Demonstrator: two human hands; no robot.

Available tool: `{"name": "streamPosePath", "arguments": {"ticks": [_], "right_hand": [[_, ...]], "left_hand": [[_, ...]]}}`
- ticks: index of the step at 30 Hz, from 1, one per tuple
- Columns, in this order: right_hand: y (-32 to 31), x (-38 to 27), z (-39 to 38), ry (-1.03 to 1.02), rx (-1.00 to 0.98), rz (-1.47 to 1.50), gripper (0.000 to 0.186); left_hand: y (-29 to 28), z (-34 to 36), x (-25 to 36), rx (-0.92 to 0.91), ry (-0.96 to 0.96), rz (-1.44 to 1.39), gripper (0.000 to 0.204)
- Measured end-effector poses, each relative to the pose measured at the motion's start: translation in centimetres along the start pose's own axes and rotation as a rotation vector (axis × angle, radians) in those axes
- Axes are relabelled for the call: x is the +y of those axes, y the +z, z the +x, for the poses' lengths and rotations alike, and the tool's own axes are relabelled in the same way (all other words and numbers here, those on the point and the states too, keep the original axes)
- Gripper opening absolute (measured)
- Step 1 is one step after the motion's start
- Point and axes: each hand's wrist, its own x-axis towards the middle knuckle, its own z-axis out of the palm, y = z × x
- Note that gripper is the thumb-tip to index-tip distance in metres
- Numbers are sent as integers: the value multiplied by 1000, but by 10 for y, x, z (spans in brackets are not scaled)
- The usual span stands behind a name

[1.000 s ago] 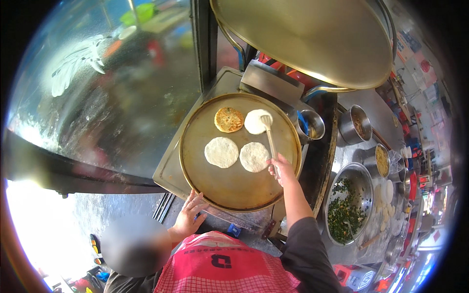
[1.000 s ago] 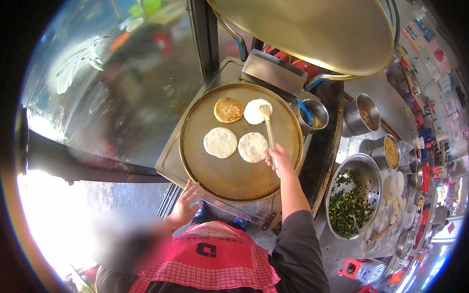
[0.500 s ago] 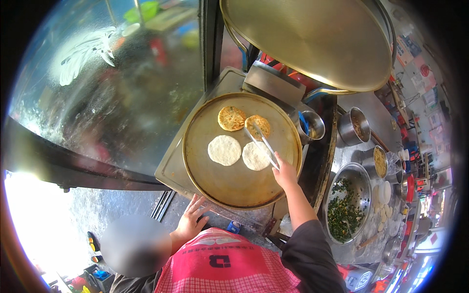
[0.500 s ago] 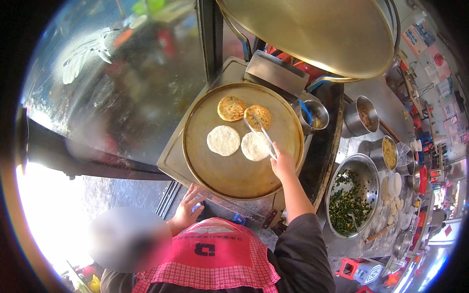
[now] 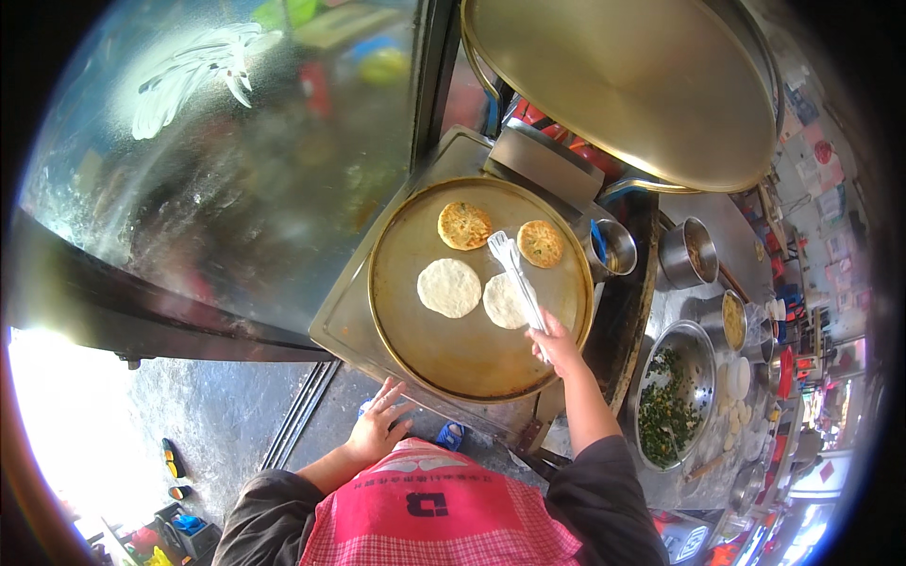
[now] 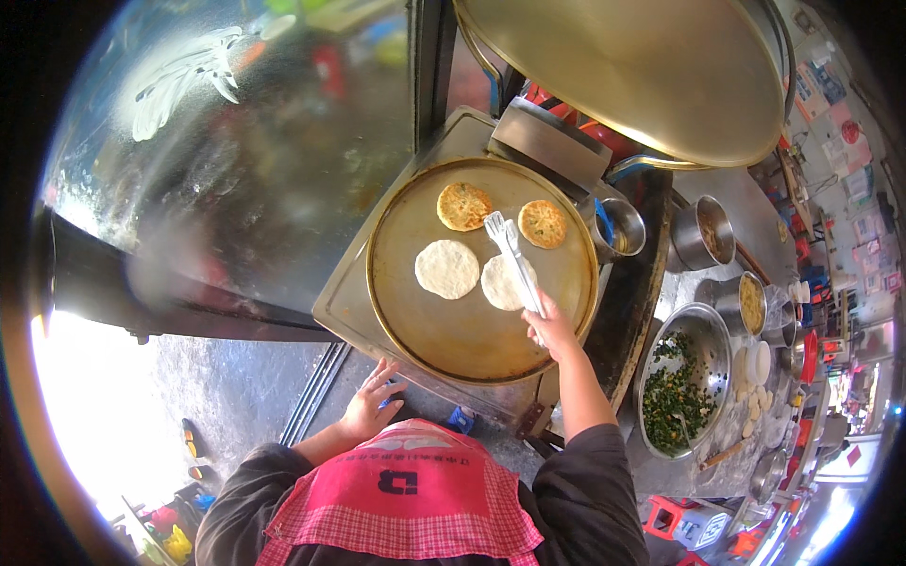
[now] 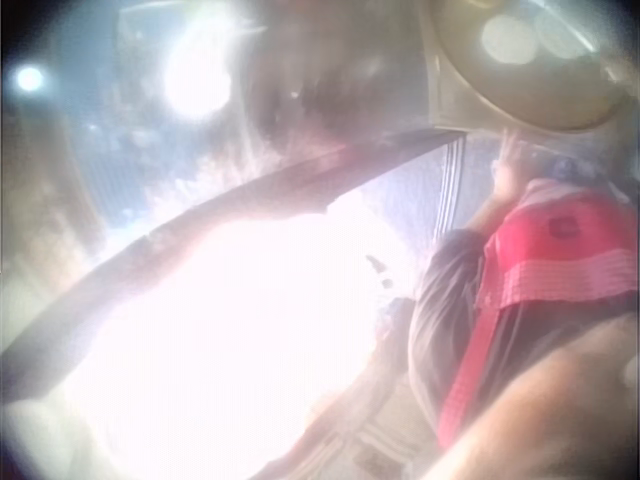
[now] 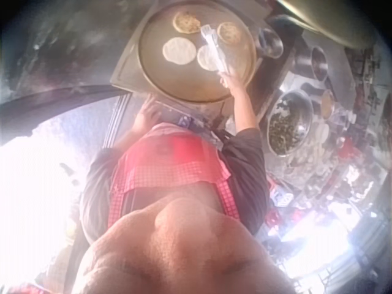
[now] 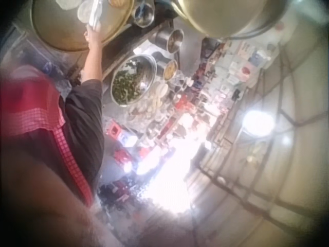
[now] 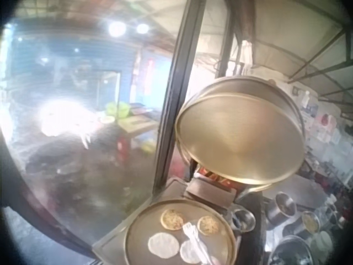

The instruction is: The person serves a bowl of noodles to a customer, then returns to the cooking station. They roll dough into flat circles, fill them with a green vegetable mixture, fold and seal the edges, and place them on a hot griddle. The person flips the cooking pancakes with tongs and continues preparing more.

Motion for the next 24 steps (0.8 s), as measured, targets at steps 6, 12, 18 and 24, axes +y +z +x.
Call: {"name": "streamPosePath", "arguments": {"ticks": [6,12,18,24], "right_hand": [[66,-31,44,88,-211,517,18],[63,-36,67,-200,176,-269,49],[36,-63,-1,-511,307,-1237,66],[36,-57,5,-406,317,-1255,69]], "left_hand": [[-12,-10,-17,-8,-22,15,33],[-29,-16,-24,4,-93,-2,33],[-28,-24,-39,-8,-115,-33,33],[-25,-10,-39,-49,-72,-44,34]]}}
